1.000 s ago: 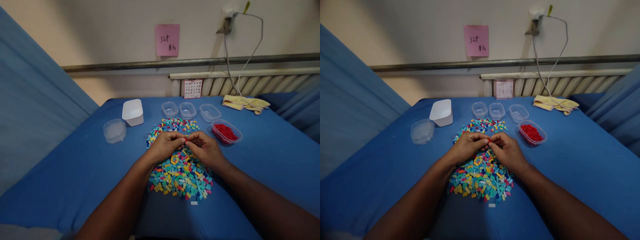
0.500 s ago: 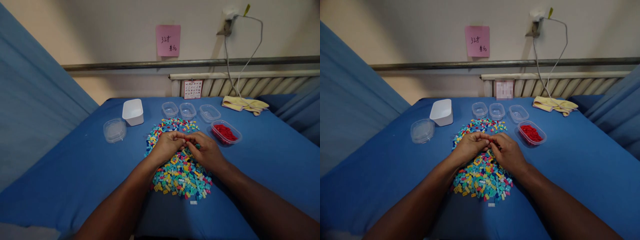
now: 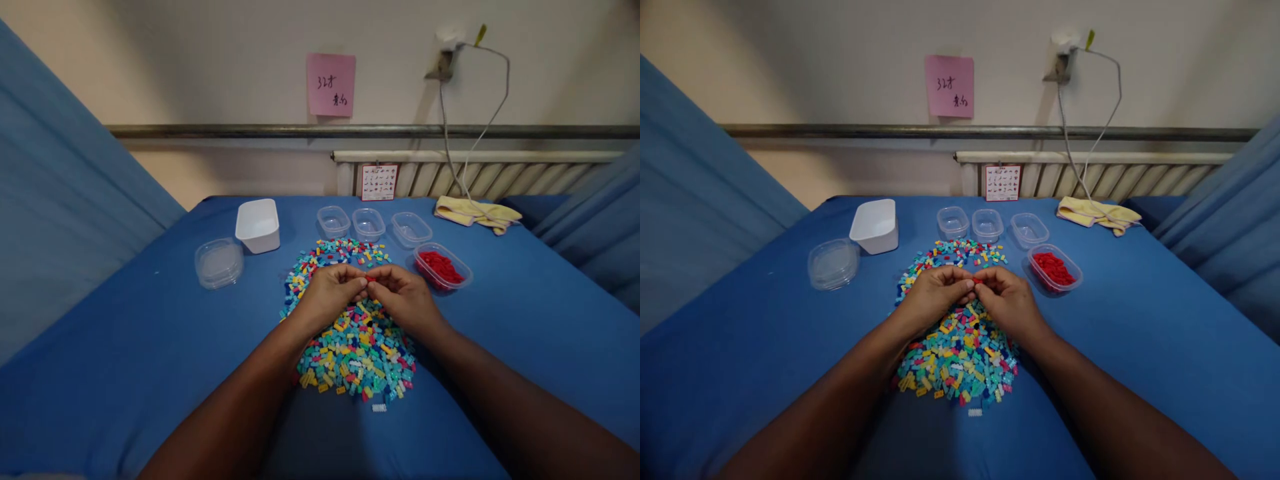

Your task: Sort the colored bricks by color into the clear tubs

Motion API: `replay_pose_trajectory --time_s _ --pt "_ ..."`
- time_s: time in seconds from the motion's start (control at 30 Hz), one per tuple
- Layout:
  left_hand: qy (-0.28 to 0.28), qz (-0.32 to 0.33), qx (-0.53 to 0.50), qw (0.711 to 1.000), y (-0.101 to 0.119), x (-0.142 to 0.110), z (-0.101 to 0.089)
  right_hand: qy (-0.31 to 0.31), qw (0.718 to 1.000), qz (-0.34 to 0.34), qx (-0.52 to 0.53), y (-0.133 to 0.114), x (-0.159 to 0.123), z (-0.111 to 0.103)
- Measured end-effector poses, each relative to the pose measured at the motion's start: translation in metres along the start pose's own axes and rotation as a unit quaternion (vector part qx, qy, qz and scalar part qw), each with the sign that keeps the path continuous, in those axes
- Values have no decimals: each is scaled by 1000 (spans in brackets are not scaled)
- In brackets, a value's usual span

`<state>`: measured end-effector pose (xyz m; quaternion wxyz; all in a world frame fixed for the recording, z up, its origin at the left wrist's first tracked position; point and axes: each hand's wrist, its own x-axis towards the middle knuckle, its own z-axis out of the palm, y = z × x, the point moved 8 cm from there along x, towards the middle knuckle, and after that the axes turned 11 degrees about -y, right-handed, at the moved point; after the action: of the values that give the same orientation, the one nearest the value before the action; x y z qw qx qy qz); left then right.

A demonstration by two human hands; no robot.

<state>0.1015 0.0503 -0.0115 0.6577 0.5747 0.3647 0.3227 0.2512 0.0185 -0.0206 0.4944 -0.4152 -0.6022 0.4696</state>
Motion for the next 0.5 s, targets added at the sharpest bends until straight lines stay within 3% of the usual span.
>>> replay_pose_trajectory --time_s 0.17,0.5 --pt "-6 11 37 999 -3 1 0 21 998 27 58 4 2 -3" --pt "-18 21 33 999 5 1 3 -4 999 -37 -37 -17 -1 2"
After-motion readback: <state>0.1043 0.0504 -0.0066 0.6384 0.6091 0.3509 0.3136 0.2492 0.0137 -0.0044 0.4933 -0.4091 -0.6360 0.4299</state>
